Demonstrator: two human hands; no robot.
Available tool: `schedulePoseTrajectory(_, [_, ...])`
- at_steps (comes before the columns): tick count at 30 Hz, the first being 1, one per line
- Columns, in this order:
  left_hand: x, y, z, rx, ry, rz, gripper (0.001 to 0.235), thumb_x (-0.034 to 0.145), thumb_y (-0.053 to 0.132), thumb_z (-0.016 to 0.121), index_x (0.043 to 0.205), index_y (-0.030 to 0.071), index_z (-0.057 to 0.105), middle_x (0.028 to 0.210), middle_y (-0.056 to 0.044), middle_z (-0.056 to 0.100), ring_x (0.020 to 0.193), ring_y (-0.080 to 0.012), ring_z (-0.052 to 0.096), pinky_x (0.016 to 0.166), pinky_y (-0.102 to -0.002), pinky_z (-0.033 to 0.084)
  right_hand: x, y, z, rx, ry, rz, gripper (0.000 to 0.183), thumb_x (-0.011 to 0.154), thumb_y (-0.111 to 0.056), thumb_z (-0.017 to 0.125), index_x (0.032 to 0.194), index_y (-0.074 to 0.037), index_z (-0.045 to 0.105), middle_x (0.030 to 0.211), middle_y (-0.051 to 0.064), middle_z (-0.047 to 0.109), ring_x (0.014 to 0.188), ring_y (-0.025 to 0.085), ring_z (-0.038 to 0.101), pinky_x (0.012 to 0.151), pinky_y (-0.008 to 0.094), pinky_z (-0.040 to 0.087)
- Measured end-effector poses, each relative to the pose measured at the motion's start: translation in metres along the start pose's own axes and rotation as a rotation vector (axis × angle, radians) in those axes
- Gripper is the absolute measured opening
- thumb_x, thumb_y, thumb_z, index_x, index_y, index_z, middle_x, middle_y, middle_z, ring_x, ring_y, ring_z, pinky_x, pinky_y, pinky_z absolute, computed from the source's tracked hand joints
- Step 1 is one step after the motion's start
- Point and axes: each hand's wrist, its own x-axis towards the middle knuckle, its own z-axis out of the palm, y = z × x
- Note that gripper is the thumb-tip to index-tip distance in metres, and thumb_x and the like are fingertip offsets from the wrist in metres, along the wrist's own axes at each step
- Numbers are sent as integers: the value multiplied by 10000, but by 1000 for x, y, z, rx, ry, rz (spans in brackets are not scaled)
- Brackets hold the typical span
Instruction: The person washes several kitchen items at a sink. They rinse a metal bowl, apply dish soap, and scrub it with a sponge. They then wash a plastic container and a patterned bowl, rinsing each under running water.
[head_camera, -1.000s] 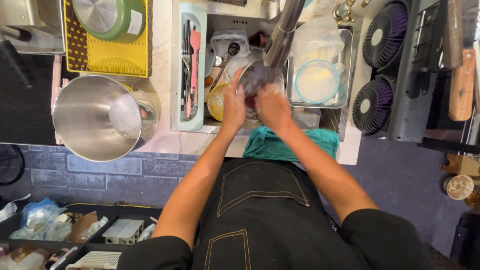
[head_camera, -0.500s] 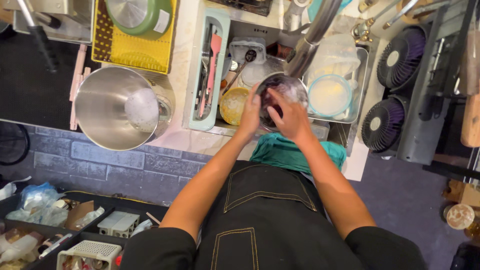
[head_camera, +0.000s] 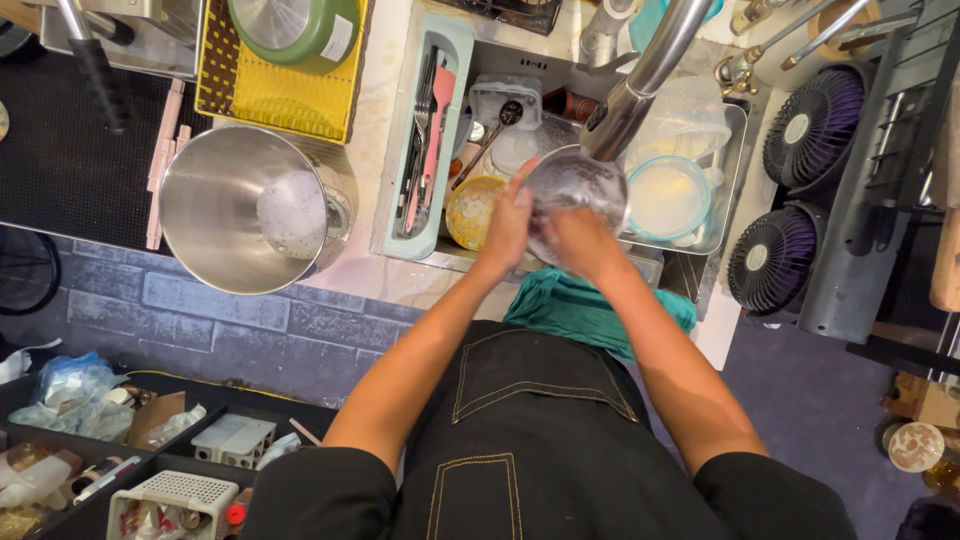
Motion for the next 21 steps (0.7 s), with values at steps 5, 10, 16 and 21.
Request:
schedulePoseTrajectory(5, [-1,4,0,219,-81,491,483,1109,261,378,1526,34,468,1500,-242,540,1435,-347,481,1219,-413,315,4,-14,-5,135,419,60,135,1043,-108,555,1105,11,570,943,250,629,849,420,630,733,492,518])
schedulePoseTrajectory(10, [5,12,-16,257,-67,221,506,1105,275,351,1569,101,455,1398,-307,558,1314,-423,525,1156,-468,371,1,-21,-29,176,-147,-9,144,953,-238,669,976,-108,726,860,212,675,820,413,659,768,543,518])
schedulePoseTrajectory(16, [13,2,-22,470,-63,434,503,1075,264,379,1538,92,473,1498,-223,539,1374,-379,488,1197,-429,319,0,-37,-22,300,95,-26,280,912,-203,692,1050,34,638,956,296,681,856,455,665,739,558,513])
schedulePoseTrajectory(21, [20,0,-23,407,-89,480,498,1079,245,380,1542,78,457,1544,-218,511,1443,-376,464,1225,-415,297,4,-33,-17,257,-114,112,194,957,-168,573,1088,-37,631,966,228,697,915,384,706,832,500,554])
